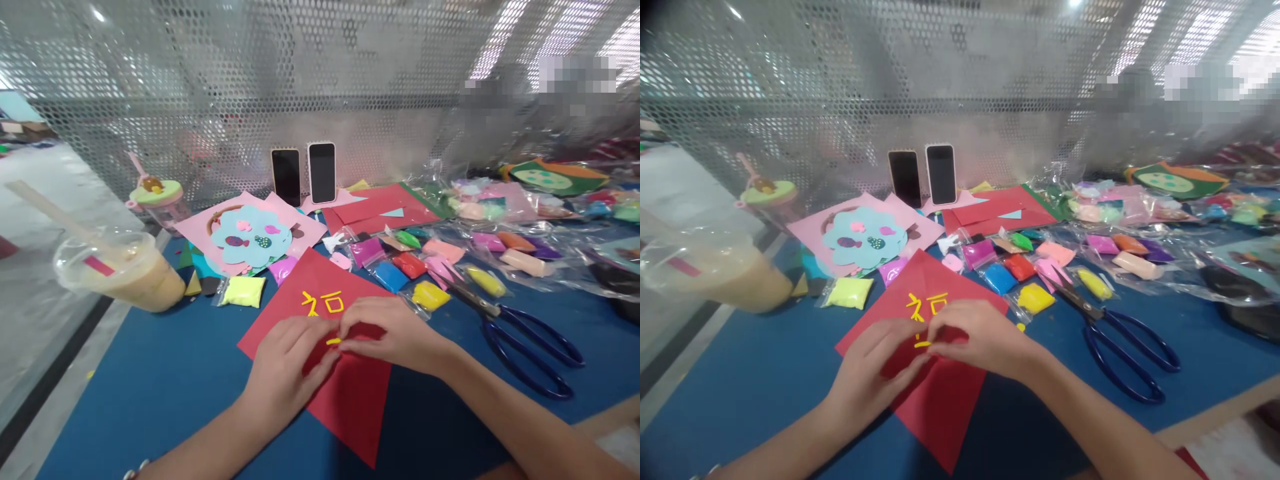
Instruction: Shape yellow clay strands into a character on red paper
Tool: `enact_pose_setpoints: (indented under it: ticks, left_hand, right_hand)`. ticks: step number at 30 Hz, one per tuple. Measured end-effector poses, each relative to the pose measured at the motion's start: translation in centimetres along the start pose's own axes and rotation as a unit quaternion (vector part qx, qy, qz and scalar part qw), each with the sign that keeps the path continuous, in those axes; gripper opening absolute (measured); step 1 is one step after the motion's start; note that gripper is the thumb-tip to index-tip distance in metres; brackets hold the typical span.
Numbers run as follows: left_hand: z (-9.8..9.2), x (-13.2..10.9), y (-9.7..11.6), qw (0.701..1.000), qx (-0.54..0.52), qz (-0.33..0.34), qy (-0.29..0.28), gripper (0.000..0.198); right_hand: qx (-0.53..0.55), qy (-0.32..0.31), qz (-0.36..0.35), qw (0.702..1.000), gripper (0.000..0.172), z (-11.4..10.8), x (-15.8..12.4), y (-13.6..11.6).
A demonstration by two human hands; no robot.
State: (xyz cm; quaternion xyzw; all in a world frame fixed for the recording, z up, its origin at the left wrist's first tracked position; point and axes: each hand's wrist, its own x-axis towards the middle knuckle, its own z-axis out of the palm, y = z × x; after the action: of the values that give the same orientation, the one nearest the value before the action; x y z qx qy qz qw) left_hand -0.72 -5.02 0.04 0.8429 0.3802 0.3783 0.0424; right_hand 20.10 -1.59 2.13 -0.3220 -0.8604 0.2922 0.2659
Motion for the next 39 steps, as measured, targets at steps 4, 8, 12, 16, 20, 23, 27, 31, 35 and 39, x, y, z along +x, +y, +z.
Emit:
enact_pose_setpoints:
  ticks: [4, 8, 12, 16, 20, 23, 27, 31, 35, 39]
  left_hand:
    - [-0.4, 0.2, 0.0, 0.999, 0.004, 0.046, 0.019, 0.013]
    - [-0.8, 0.1, -0.2, 0.995, -0.018, 0.099, 0.018, 0.014]
    - [-1.0, -0.1, -0.6, 0.993, -0.013, 0.114, 0.021, 0.015]
    - [-1.3, 0.0, -0.6, 0.993, -0.007, 0.113, 0.035, 0.02]
    - [-1.5, 0.2, -0.4, 0.993, -0.011, 0.108, 0.036, 0.02]
    - [-1.6, 0.2, -0.4, 0.995, -0.019, 0.096, 0.027, 0.017]
    - [-1.7, 0.1, -0.5, 0.994, -0.016, 0.107, 0.025, 0.015]
    - [-1.5, 0.2, -0.7, 0.991, -0.006, 0.129, 0.027, 0.014]
    - [-1.3, 0.4, -0.8, 0.99, 0.01, 0.135, 0.025, 0.014]
    - [-1.4, 0.6, -0.8, 0.988, 0.017, 0.149, 0.035, 0.015]
  right_hand:
    - [0.081, -0.018, 0.076, 0.994, 0.018, 0.4, -0.2, -0.1]
    - [0.145, -0.012, 0.081, 0.986, 0.02, 0.9, -0.2, -0.4]
    - [0.208, 0.005, 0.06, 0.976, 0.029, 1.3, -0.3, -0.3]
    - [0.164, -0.002, 0.063, 0.985, 0.022, 1.4, -0.5, -0.1]
    - [0.102, -0.023, 0.059, 0.993, 0.019, 1.4, -0.9, -0.3]
    - [0.103, -0.023, 0.064, 0.992, 0.017, 1.6, -1.0, -0.6]
    - [0.137, -0.014, 0.083, 0.987, 0.015, 1.7, -0.9, -0.7]
    - [0.16, 0.004, 0.093, 0.983, 0.015, 1.9, -0.8, -0.6]
    - [0.164, 0.026, 0.101, 0.981, 0.012, 2.2, -0.8, -0.3]
    - [0.181, 0.018, 0.123, 0.976, 0.012, 2.4, -0.8, -0.4]
